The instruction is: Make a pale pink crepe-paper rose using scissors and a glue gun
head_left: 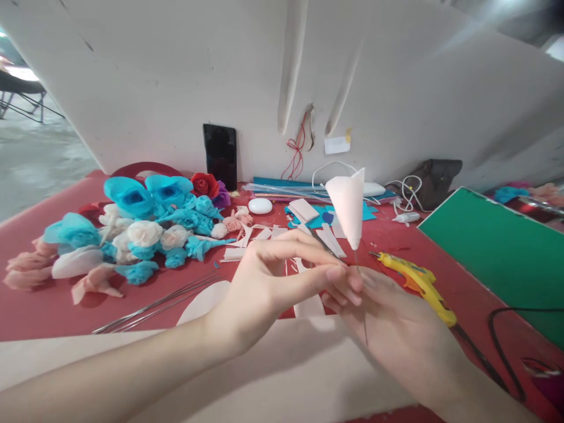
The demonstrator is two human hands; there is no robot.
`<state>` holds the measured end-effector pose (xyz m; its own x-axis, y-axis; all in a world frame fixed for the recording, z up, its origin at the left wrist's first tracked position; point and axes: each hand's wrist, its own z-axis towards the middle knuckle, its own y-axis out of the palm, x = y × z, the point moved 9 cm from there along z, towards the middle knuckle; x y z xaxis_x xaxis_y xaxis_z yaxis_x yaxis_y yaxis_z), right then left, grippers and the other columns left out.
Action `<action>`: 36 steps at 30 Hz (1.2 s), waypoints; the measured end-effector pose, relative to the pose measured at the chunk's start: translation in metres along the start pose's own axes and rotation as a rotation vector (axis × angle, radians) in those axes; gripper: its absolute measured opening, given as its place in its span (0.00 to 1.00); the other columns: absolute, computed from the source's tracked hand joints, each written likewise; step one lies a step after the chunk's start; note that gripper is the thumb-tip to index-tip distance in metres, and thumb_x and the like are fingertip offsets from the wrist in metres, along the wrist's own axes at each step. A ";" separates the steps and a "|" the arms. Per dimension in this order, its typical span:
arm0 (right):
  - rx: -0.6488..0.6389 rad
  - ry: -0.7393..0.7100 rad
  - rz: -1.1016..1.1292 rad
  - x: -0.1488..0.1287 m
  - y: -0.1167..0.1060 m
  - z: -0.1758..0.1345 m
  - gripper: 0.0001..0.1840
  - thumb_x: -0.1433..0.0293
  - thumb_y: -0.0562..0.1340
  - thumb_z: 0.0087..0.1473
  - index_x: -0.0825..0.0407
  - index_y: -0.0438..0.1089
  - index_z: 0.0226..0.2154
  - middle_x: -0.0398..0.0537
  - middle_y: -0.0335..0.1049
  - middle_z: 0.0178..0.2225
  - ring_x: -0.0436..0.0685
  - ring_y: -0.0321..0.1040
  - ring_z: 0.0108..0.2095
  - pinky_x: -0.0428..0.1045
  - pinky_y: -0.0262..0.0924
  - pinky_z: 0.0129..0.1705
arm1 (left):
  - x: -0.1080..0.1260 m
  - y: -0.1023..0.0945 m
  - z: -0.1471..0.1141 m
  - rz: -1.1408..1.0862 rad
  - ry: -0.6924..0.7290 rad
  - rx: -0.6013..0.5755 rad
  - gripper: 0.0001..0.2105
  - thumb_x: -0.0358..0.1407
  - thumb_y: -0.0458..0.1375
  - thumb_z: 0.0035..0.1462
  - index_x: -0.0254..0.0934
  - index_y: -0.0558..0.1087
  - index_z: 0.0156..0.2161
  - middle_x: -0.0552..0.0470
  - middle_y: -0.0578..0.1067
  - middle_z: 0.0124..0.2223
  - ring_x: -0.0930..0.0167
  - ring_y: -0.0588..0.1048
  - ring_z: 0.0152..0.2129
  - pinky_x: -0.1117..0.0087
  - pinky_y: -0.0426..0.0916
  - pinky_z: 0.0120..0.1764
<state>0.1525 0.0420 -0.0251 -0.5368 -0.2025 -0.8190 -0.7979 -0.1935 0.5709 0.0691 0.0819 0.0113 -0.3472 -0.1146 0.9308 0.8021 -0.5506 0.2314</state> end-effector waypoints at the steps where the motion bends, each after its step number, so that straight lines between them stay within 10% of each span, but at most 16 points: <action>1: 0.055 -0.014 -0.016 -0.001 -0.005 0.000 0.10 0.65 0.59 0.53 0.51 0.71 0.25 0.41 0.57 0.23 0.45 0.56 0.29 0.41 0.55 0.36 | 0.001 0.001 0.000 0.001 0.010 -0.003 0.04 0.31 0.61 0.50 0.42 0.77 0.27 0.58 0.71 0.27 0.77 0.70 0.28 0.78 0.66 0.35; 9: 0.282 -0.095 -0.145 -0.007 -0.023 -0.001 0.08 0.61 0.67 0.42 0.44 0.75 0.29 0.39 0.70 0.27 0.44 0.61 0.29 0.41 0.57 0.37 | -0.005 0.004 -0.003 0.071 -0.101 0.021 0.03 0.31 0.61 0.47 0.36 0.76 0.25 0.53 0.72 0.28 0.72 0.70 0.28 0.72 0.65 0.33; 19: 0.207 -0.105 -0.184 -0.007 -0.017 0.000 0.06 0.63 0.65 0.46 0.42 0.75 0.31 0.38 0.68 0.31 0.47 0.62 0.34 0.44 0.58 0.42 | -0.025 0.008 -0.005 0.109 -0.352 -0.031 0.06 0.35 0.60 0.47 0.35 0.74 0.24 0.54 0.71 0.27 0.71 0.68 0.29 0.72 0.60 0.33; 30: 0.174 -0.016 -0.069 -0.006 -0.018 0.001 0.10 0.63 0.64 0.47 0.51 0.69 0.20 0.40 0.57 0.22 0.45 0.55 0.28 0.41 0.54 0.34 | -0.018 -0.004 0.002 0.029 -0.228 0.080 0.05 0.35 0.57 0.52 0.38 0.68 0.27 0.58 0.67 0.29 0.76 0.65 0.28 0.77 0.60 0.33; 36: -0.053 0.103 0.136 0.008 0.002 0.002 0.15 0.66 0.53 0.58 0.53 0.66 0.23 0.42 0.57 0.24 0.46 0.56 0.28 0.43 0.52 0.33 | -0.018 -0.013 0.005 -0.042 -0.191 0.168 0.05 0.32 0.56 0.53 0.38 0.72 0.28 0.58 0.70 0.30 0.77 0.67 0.30 0.80 0.62 0.35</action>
<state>0.1462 0.0422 -0.0307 -0.6056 -0.3265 -0.7257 -0.7033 -0.2072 0.6801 0.0675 0.0947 -0.0070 -0.2965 0.0729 0.9522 0.8640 -0.4044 0.3000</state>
